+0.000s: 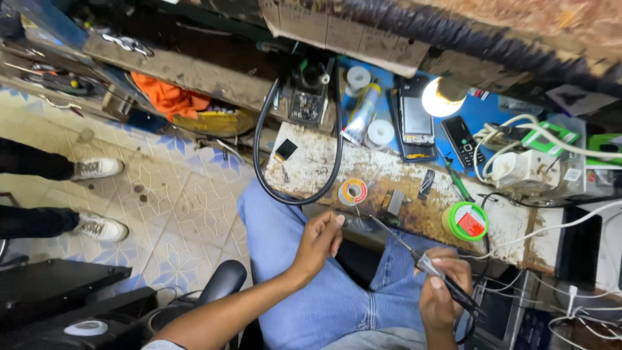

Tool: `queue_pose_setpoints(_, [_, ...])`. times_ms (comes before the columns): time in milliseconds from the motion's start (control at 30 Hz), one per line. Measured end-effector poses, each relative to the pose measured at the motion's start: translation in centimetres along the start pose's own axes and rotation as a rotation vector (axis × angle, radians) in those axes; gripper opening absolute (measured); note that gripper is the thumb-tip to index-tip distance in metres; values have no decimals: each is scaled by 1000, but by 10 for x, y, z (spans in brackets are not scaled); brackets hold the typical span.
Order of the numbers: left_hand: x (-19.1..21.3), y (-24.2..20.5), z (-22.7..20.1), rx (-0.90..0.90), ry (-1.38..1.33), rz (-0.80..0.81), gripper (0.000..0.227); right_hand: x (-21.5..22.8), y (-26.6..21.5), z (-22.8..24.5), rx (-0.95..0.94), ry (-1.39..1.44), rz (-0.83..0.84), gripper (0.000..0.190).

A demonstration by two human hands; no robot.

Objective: The person sits in a chair and solders a small electronic component using a soldering iron and solder wire. They hold the component in one hand and apply the soldering iron with the other, working on their lap.

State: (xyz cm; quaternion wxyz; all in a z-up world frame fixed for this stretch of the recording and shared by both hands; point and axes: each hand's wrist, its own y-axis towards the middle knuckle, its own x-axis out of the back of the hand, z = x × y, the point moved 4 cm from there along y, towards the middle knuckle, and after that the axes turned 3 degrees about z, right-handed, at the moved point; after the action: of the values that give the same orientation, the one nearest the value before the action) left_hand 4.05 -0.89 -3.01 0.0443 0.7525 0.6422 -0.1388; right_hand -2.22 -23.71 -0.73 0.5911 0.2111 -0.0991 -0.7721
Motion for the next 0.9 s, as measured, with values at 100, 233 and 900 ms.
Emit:
queue_pose_setpoints(100, [0,-3,5,8,-42,-4,40,1,0,9,-9,13,-13,25])
queue_pose_setpoints(233, [-1,-3,8,-5,-27,-22,41,12,-3,4,13,57,-39,26])
queue_pose_setpoints(900, [4,1,26,-8,-107,-72,39,-4,120,85,535,-229,-297,44])
